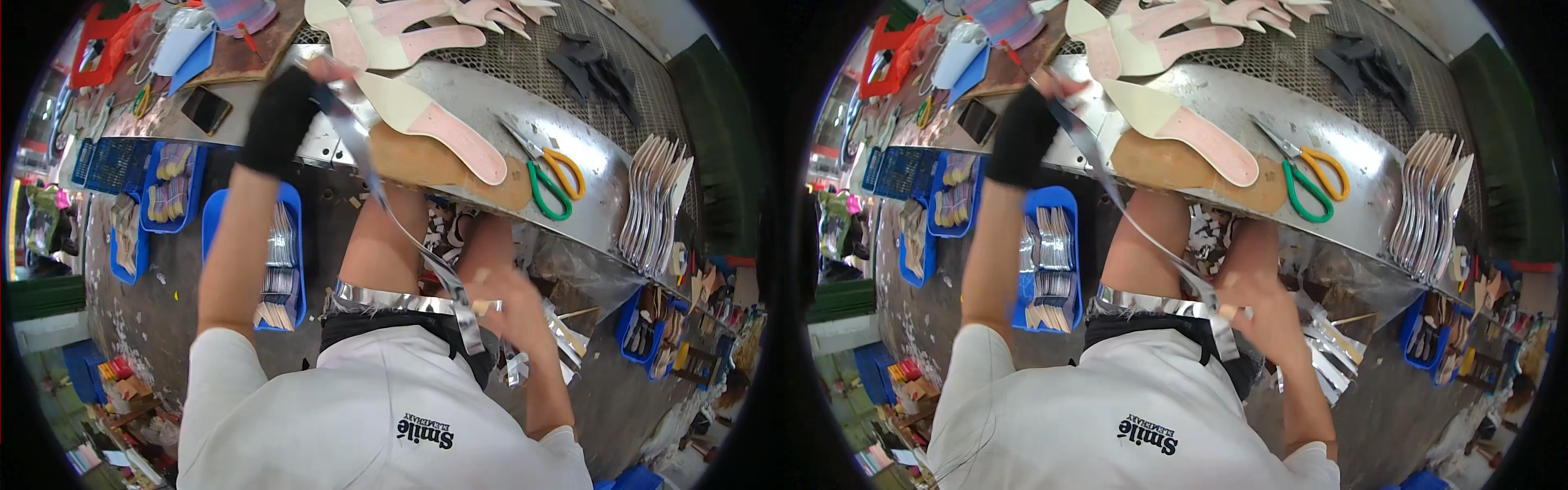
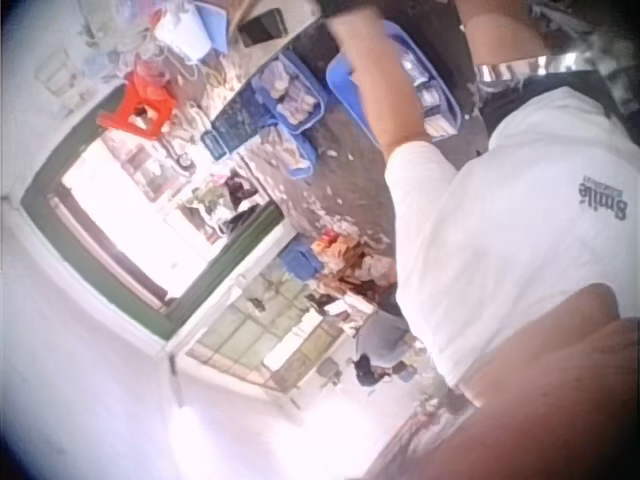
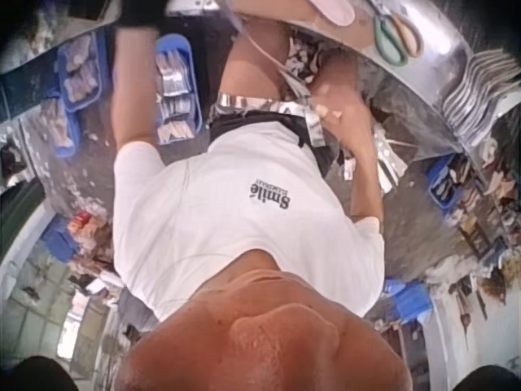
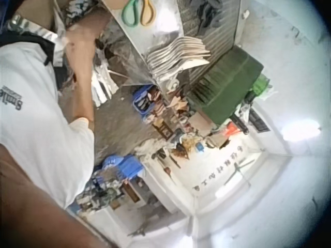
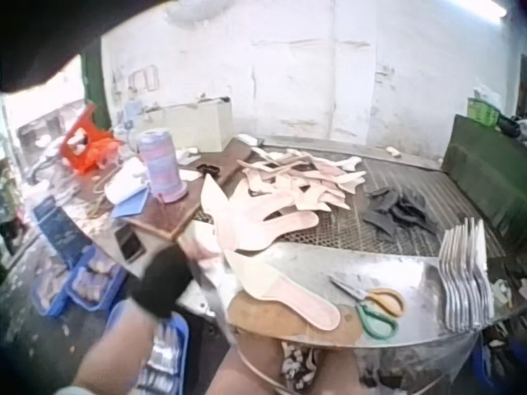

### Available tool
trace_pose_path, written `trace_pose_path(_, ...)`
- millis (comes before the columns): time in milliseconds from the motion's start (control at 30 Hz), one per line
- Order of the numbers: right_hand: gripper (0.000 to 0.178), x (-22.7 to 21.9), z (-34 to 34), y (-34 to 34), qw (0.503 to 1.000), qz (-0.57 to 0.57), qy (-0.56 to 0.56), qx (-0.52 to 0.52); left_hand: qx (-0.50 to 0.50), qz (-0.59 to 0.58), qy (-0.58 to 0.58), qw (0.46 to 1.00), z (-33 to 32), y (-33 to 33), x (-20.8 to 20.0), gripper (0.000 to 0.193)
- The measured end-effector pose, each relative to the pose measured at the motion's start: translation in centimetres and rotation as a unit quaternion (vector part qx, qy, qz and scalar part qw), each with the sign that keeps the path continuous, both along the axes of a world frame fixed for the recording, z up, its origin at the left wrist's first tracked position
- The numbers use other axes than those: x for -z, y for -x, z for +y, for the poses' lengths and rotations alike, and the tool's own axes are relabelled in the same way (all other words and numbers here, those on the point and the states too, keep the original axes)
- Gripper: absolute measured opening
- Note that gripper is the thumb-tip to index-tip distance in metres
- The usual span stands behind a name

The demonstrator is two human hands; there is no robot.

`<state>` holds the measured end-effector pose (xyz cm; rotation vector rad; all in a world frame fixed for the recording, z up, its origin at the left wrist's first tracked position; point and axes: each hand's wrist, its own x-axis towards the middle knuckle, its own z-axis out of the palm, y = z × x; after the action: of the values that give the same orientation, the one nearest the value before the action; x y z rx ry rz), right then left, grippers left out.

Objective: The recorder is assembling and trimming components for shoe insoles at a workstation.

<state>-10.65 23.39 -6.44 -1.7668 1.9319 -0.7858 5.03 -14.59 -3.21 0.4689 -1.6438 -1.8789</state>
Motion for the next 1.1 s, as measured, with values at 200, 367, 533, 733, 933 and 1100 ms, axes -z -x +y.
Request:
trace_pose_path(200,0.032,-1.0,-7.2,-0.4,0.859,-0.454,0.144,0.191,0.053,0.056,0.185,0.980,17.1,7.5,1.8,0.026)
trace_pose_path(367,0.014,-0.9,-6.8,4.2,0.818,-0.478,0.100,0.305,-0.146,-0.104,0.658,0.731,5.8,10.5,3.2,0.027)
trace_pose_path(533,0.012,-0.7,-8.7,5.4,0.852,-0.442,0.043,0.276,-0.070,-0.294,0.644,0.703,1.7,9.1,3.4,0.034)
trace_pose_path(733,0.012,-4.2,-11.3,4.6,0.885,-0.388,0.110,0.232,-0.115,-0.145,0.434,0.882,6.4,4.3,1.7,0.016)
trace_pose_path(933,0.009,-3.8,-16.7,4.0,0.934,-0.267,0.076,0.225,-0.128,-0.122,0.426,0.887,8.0,4.0,3.1,0.022)
trace_pose_path(1100,0.012,-3.4,-18.6,3.3,0.969,-0.099,0.141,0.177,-0.091,-0.086,0.394,0.911,7.5,4.0,3.3,0.024)
